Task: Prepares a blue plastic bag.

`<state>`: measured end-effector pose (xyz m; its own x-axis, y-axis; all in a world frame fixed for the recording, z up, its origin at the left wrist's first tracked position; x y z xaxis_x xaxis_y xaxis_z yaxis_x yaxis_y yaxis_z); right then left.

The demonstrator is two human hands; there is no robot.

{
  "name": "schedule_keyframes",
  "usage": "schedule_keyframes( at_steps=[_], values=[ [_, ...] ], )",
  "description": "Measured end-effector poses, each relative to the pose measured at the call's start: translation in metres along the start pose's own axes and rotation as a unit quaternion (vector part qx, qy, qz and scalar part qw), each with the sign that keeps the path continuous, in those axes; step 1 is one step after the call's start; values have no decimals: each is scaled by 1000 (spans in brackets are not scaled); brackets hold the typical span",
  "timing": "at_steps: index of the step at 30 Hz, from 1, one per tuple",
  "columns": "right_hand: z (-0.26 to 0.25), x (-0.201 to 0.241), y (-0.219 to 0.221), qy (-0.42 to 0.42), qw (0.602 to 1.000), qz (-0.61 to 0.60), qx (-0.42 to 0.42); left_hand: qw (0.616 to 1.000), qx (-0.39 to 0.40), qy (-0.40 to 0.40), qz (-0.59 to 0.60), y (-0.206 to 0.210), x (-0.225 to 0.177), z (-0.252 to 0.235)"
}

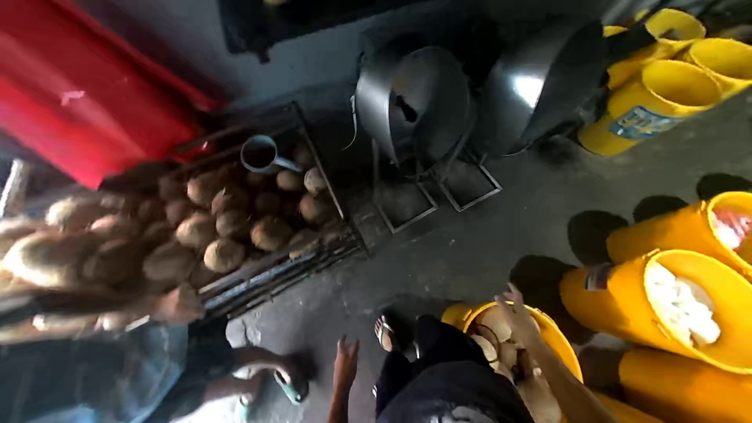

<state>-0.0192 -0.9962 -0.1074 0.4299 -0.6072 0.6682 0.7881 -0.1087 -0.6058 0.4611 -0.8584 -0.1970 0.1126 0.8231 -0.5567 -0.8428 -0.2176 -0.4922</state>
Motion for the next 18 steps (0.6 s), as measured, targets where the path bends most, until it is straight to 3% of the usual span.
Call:
schedule_keyframes(
  at_steps=[4, 7, 9, 12, 15, 18],
  values=[
    [17, -22, -56, 70, 980, -150, -113, 985, 122, 85, -92, 55, -149, -35],
    [20, -33, -74, 105, 952, -207, -198, 967, 209, 116, -91, 142, -250, -26],
    [6, -44, -74, 152, 921, -255, -251, 935, 278, 205, -82, 208, -340, 17],
    [-52, -48, -76, 238, 844, -385, -287, 850, 355, 389, 8, 300, -482, 121],
    [-150, 11, -105, 201, 824, -492, -196, 779, 339, 523, 59, 389, -562, 203],
    [-244, 149, -160, 247, 790, -556, -75, 744, 271, 609, -47, 475, -596, 234]
  ],
)
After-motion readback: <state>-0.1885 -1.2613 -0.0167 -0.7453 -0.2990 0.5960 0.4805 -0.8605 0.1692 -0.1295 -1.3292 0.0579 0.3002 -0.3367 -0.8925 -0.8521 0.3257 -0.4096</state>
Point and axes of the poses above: each hand's wrist, its own z-axis away from the middle knuckle, its own y-axis out of the palm, x = y × z, the point moved 6 cm from there along -z, towards the middle knuckle, and after that the axes turned 12 degrees about -x, right-handed, at the moved point
